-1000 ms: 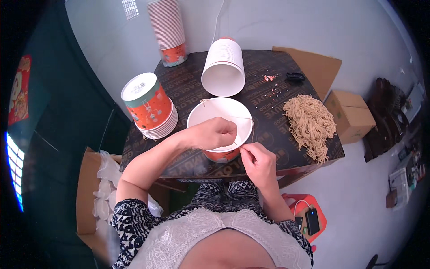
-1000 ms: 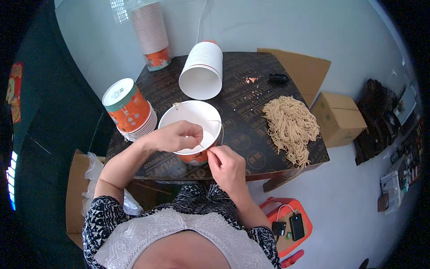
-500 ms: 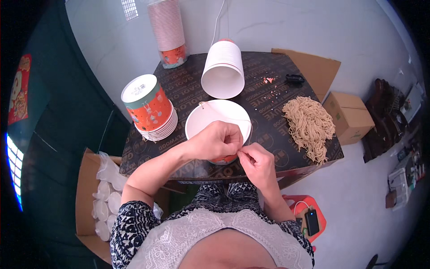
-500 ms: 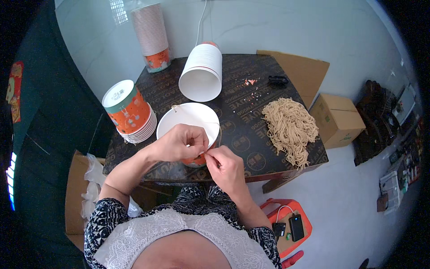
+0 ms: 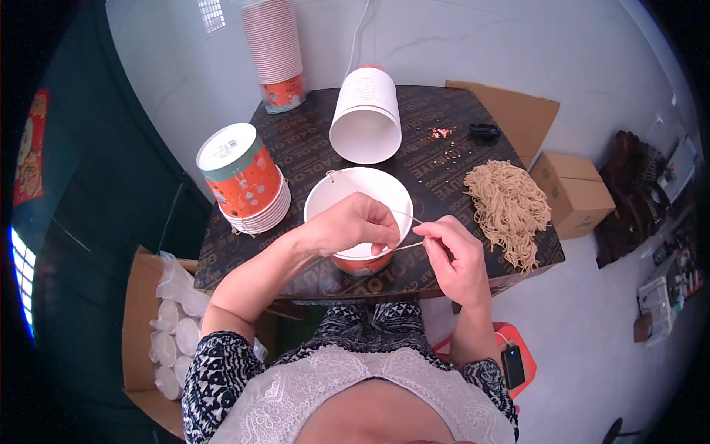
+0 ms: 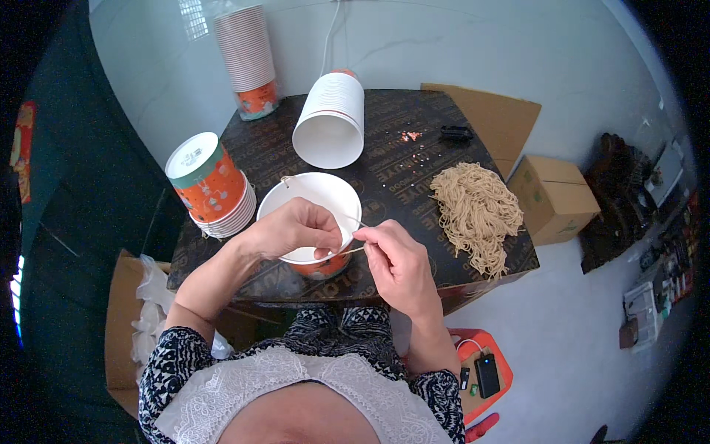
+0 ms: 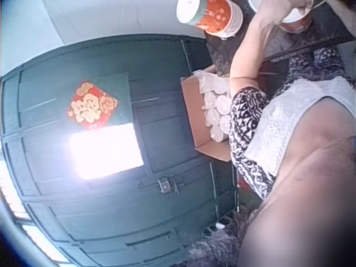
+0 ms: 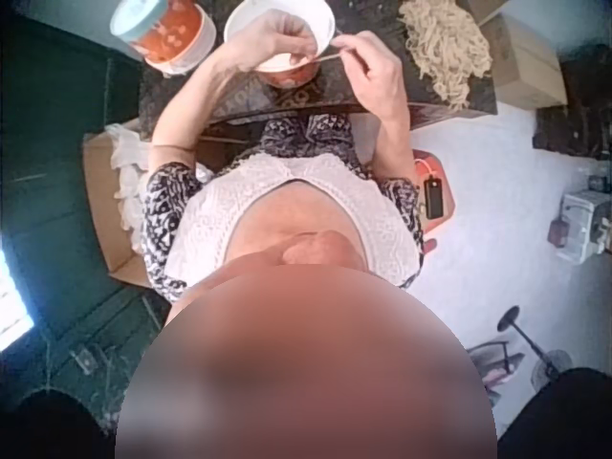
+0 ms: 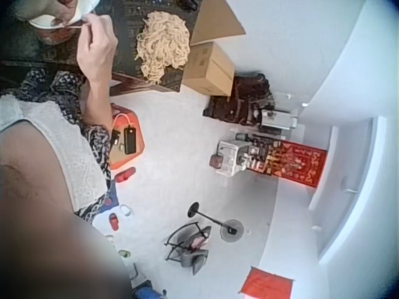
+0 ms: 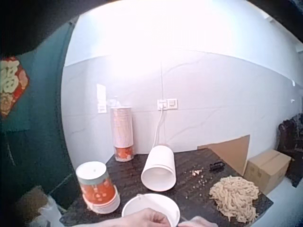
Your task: Securing rubber bands onto paper cups through pre-made holes.
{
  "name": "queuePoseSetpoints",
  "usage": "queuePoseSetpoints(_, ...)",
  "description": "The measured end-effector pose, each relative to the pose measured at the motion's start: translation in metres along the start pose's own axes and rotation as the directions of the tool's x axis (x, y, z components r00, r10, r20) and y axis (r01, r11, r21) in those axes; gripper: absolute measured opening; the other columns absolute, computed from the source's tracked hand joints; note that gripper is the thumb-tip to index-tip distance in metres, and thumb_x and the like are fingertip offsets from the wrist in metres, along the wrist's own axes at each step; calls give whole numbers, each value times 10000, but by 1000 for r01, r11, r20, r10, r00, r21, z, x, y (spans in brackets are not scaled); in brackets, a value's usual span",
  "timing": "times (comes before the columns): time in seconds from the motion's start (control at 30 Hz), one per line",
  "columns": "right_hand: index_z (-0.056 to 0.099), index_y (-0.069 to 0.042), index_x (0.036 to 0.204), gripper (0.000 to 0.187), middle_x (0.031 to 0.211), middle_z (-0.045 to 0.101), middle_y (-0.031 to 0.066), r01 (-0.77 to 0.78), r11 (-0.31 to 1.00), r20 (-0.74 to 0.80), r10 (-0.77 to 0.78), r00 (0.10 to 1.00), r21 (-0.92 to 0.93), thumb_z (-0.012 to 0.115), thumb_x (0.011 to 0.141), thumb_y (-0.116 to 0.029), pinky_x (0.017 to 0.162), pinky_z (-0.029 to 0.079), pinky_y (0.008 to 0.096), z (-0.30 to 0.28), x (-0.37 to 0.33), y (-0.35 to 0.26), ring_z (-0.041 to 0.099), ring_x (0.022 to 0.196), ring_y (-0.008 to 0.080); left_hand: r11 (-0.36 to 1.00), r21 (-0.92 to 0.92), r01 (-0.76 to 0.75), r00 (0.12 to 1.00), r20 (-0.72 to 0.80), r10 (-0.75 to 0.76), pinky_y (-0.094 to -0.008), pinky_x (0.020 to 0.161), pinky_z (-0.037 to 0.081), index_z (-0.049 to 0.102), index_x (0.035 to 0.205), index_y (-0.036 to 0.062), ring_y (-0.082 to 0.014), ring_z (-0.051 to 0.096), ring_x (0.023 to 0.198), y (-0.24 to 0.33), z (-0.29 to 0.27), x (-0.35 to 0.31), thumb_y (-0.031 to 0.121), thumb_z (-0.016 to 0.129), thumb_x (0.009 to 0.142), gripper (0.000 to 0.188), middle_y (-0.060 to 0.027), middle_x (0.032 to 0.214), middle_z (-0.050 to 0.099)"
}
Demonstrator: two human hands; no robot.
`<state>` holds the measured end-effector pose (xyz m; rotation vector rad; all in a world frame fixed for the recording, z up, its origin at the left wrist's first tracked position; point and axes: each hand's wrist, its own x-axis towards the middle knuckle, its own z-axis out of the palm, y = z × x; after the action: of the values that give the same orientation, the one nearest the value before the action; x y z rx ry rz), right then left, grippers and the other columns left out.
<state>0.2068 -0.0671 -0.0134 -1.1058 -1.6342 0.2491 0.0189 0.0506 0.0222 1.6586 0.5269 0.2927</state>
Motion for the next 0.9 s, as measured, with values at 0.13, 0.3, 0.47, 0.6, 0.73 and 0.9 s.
queuePoseSetpoints(0.13, 666, 22, 990, 189, 850, 615, 93, 104, 993, -27, -103, 994, 49, 591, 840, 109, 622, 453, 254, 1, 9, -4, 586, 709, 158, 999, -40, 5, 1000, 5, -5, -225, 632, 467, 681, 866, -53, -93, 589, 665, -2, 0, 0, -9, 643, 829, 68, -59, 757, 662)
queuePoseSetpoints(0.3, 668, 18, 972, 190, 865, 638, 106, 196, 978, -18, -195, 981, 76, 607, 823, 118, 650, 485, 265, 10, 25, -5, 624, 748, 180, 997, -71, -28, 999, 43, 31, -234, 663, 484, 662, 877, -47, -101, 607, 696, -7, -4, 2, -8, 624, 840, 66, -64, 796, 659)
queuePoseSetpoints(0.47, 666, 21, 953, 181, 871, 649, 116, 167, 981, 13, -169, 985, 95, 627, 803, 117, 656, 512, 294, 19, 33, 4, 646, 762, 204, 994, -88, -70, 995, 62, 76, -237, 680, 483, 649, 862, -38, -98, 605, 709, -11, -3, 2, 7, 616, 837, 61, -55, 783, 645)
queuePoseSetpoints(0.6, 670, 16, 954, 191, 849, 654, 112, 200, 979, -19, -199, 980, 39, 625, 799, 118, 658, 518, 302, 25, 41, 11, 649, 759, 204, 997, -26, -72, 994, 77, 74, -242, 654, 462, 639, 851, -35, -94, 583, 686, -6, 0, 2, 13, 609, 839, 58, -45, 746, 632)
queuePoseSetpoints(0.73, 659, 10, 990, 230, 1008, 614, 118, 214, 977, -63, -214, 975, -20, 616, 794, 121, 683, 513, 289, 28, 39, 9, 636, 830, 201, 995, -28, -98, 994, 53, 100, -246, 622, 449, 632, 832, -34, -93, 568, 667, -12, 1, 6, 13, 621, 850, 51, -40, 721, 624)
queuePoseSetpoints(0.9, 625, 7, 1046, 209, 1120, 556, 114, 22, 992, -94, -34, 995, -127, 577, 847, 51, 691, 481, 272, 19, 16, 11, 597, 883, 190, 989, -126, -84, 996, 12, 86, -236, 626, 472, 599, 889, -45, -111, 594, 675, -11, 2, 4, -44, 626, 838, 57, -66, 771, 635)
